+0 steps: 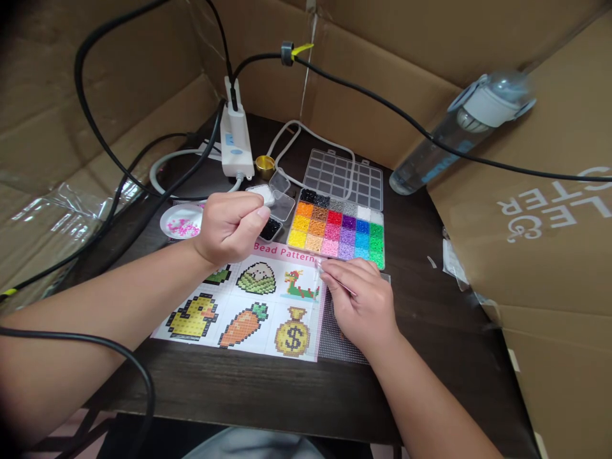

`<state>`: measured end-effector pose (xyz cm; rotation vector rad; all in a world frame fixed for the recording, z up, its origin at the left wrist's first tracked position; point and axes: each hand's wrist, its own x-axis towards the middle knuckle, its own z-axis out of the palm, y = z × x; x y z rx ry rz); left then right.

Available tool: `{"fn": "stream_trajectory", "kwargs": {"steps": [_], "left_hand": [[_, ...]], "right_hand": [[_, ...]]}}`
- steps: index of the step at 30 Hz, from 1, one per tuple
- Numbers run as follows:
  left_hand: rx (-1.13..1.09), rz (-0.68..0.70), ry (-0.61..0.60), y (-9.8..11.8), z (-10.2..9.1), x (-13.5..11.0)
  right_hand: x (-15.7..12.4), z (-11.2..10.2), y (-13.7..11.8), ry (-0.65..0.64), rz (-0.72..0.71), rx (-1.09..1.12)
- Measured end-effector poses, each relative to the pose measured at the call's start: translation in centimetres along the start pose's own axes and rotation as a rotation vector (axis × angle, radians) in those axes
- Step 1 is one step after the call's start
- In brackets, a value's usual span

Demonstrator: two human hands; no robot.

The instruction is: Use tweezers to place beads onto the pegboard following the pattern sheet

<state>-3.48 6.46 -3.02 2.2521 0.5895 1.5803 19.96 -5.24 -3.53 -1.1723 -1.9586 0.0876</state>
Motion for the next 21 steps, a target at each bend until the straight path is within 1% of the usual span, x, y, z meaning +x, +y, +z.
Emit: {"fn": "stream_trajectory", "kwargs": {"steps": [8, 16, 19, 21], "left_hand": [[0.085, 0.078, -0.003, -0.2, 0.1, -0.2], [0.101, 0.096, -0.012, -0.2, 0.1, -0.1], [0.098, 0.092, -0.011, -0.1, 0.1, -0.1], [0.099, 0.089, -0.016, -0.1, 0.1, -0.1]], "right_hand": [[0.1, 0.0, 0.0, -0.015, 0.01, -0.003], [0.1, 0.1, 0.0, -0.005, 0.03, 0.004], [0.2, -0.3, -0.5, 0.004, 0.087, 0.054], [0.1, -1.1, -0.9, 0.014, 0.182, 0.121]]}}
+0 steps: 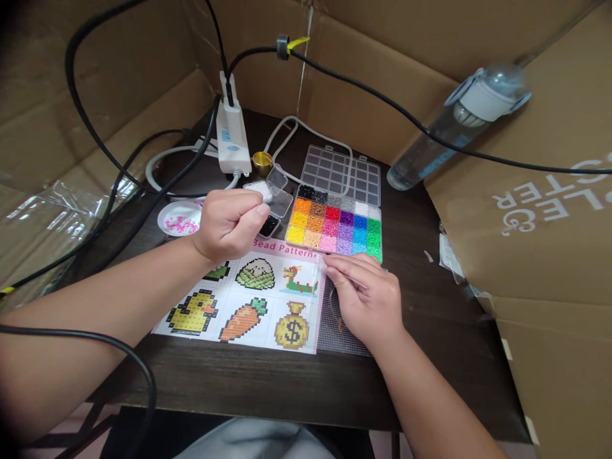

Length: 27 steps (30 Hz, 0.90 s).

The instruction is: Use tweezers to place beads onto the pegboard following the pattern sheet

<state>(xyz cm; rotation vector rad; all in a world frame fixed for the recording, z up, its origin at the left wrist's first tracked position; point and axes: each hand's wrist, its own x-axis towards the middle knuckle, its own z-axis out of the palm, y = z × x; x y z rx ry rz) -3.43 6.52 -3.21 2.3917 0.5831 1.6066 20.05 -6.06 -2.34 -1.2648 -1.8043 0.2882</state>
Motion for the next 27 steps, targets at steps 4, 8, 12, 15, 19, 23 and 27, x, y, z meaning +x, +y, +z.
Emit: {"fn": "stream_trajectory", "kwargs": {"steps": [4, 8, 12, 15, 19, 23, 27], "left_hand": [[0.003, -0.012, -0.001, -0.1, 0.0, 0.1], [-0.007, -0.02, -0.003, -0.1, 0.1, 0.0], [-0.017, -0.024, -0.012, -0.1, 0.2, 0.0], [0.0, -0.048, -0.015, -0.1, 0.2, 0.0], [-0.008, -0.025, -0.005, -0.3, 0.2, 0.1], [-0.007, -0.035, -0.011, -0.5, 0.4, 0.1], [-0.008, -0.035, -0.004, -0.7, 0.4, 0.0]], "right_hand": [[-0.9, -2.6, -0.9, 0.05, 0.215, 0.137], [-2.6, -4.9, -1.0, -0.049, 0.318, 0.132], [-4.1, -5.6, -0.3, -0.113, 0.34, 0.15], [-4.7, -5.4, 0.0, -0.152, 0.293, 0.186], [-4.7, -5.2, 0.1, -0.201, 0.215, 0.202], [-4.5, -5.2, 0.4, -0.194, 0.187, 0.19], [-4.6, -5.3, 0.7, -0.189, 0.192, 0.196]]}}
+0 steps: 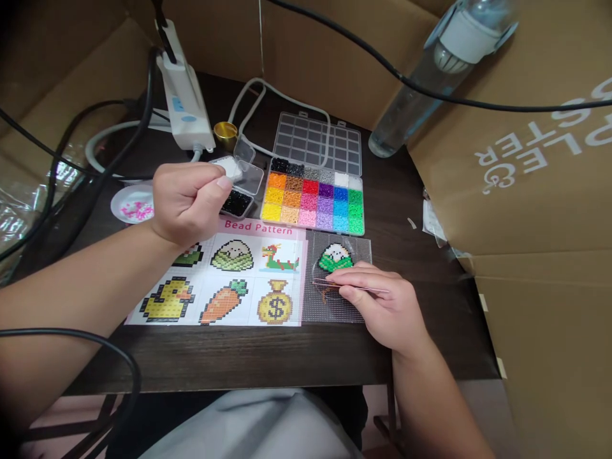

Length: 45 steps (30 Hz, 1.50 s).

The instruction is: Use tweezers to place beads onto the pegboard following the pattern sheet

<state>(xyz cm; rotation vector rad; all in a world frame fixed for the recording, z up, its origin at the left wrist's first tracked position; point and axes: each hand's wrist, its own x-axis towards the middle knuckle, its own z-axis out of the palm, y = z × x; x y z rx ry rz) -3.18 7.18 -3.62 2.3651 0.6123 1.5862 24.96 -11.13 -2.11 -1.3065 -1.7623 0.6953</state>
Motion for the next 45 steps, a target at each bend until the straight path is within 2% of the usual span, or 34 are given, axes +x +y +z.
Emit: {"fn": "stream_trajectory", "kwargs": {"steps": [16, 28, 45], "left_hand": [[-0.006, -0.038, -0.029, 0.11, -0.12, -0.05], [0.001, -0.044, -0.033, 0.19, -0.03, -0.12], [-0.01, 0.007, -0.047, -0.15, -0.21, -0.05]], "right_hand": [[0.04, 0.02, 0.21, 0.0, 0.028, 0.005], [0.03, 0.08, 0.38, 0.058, 0.015, 0.041], [0.15, 0.15, 0.16, 0.004, 0.038, 0.025]]}}
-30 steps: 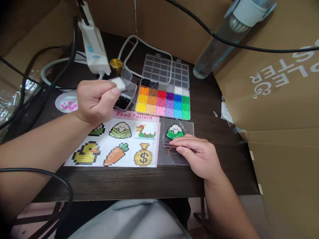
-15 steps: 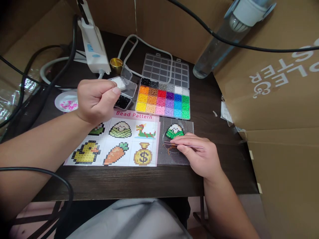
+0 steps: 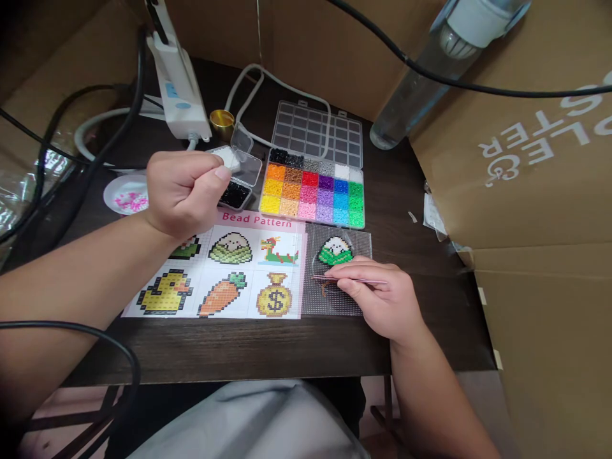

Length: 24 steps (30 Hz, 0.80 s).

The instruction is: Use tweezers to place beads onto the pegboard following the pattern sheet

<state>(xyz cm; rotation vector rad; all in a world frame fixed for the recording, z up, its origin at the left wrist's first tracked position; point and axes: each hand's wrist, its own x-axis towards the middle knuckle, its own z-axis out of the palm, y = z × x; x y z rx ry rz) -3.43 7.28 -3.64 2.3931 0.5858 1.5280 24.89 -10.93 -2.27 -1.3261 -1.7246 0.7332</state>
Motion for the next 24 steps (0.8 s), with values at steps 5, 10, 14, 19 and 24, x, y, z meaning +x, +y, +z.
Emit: {"fn": "stream_trajectory", "kwargs": {"steps": [5, 10, 14, 19, 24], "left_hand": [[0.013, -0.042, 0.007, 0.4, 0.1, 0.0], [0.006, -0.027, 0.01, 0.5, 0.2, 0.0], [0.007, 0.005, 0.037, 0.5, 0.3, 0.1], [0.005, 0.008, 0.013, 1.0, 0.2, 0.2], [-0.031, 0.081, -0.058, 1.4, 0.0, 0.2]], "right_hand": [[-0.3, -0.1, 0.2, 0.005, 0.057, 0.017], [-0.9, -0.3, 0.9, 0.072, 0.111, 0.099], [-1.2, -0.6, 1.1, 0.205, 0.122, 0.165], [-2.5, -1.1, 0.5, 0.363, 0.12, 0.239], [-4.8, -1.5, 0.9, 0.485, 0.115, 0.315]]}}
